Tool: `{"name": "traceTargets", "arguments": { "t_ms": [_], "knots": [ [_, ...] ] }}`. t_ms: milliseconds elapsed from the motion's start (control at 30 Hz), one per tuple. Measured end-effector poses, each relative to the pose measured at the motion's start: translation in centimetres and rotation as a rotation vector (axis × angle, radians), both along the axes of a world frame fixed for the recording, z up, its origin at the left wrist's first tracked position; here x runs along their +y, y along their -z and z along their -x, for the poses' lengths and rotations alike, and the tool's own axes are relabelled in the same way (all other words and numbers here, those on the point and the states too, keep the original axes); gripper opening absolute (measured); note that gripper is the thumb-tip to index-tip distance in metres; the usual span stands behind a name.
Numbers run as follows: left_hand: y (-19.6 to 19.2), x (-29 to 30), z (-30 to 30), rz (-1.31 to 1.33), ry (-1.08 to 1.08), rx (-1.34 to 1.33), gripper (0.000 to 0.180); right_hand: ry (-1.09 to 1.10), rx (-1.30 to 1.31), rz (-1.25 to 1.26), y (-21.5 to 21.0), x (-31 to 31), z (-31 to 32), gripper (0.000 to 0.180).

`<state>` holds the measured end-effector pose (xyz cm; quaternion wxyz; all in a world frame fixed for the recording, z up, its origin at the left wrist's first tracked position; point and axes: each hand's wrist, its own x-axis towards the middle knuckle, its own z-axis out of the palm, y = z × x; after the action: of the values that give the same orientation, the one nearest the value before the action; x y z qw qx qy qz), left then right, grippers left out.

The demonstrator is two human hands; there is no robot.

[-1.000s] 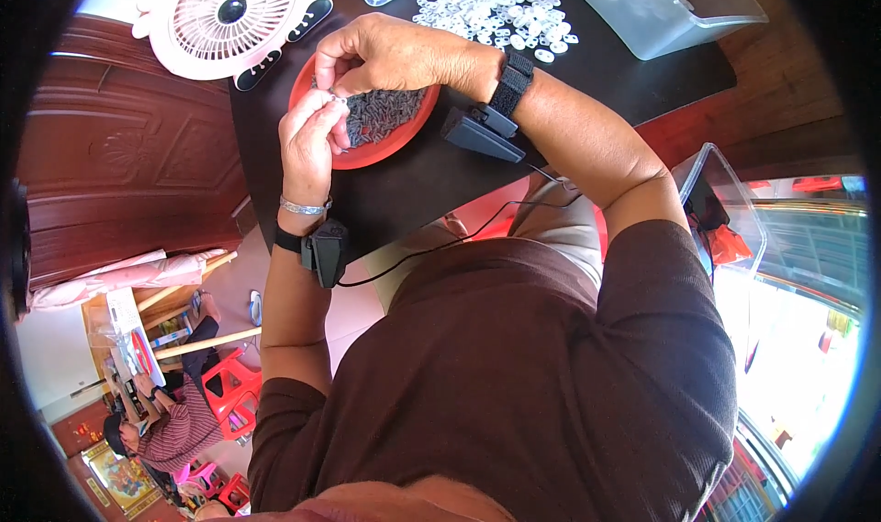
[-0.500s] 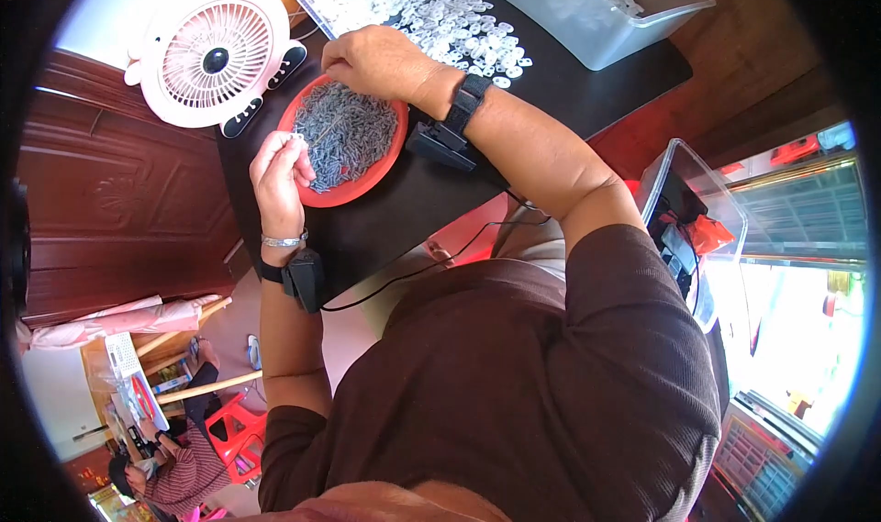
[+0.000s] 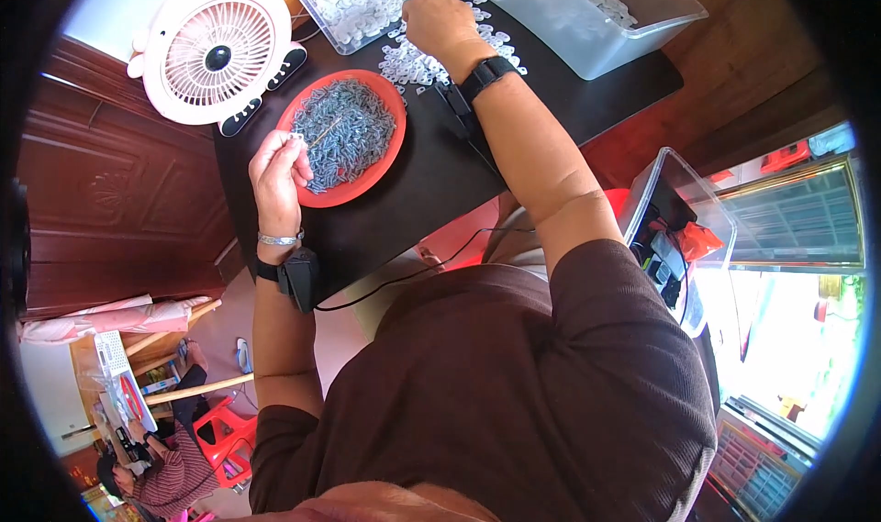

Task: The recorder is manually assembling small white plastic components by inserting metal pins into them at a desk.

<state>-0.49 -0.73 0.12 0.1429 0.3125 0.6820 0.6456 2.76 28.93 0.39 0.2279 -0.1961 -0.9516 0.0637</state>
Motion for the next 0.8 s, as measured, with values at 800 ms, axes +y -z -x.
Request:
{"name": "traceTargets", "arguments": {
  "t_ms": [800],
  "knots": [
    [-0.5, 0.3, -0.8, -0.045, 0.018, -0.083, 0.015, -0.135, 0.204, -0.085, 4.9, 3.5, 2.5, 0.031]
  ]
}}
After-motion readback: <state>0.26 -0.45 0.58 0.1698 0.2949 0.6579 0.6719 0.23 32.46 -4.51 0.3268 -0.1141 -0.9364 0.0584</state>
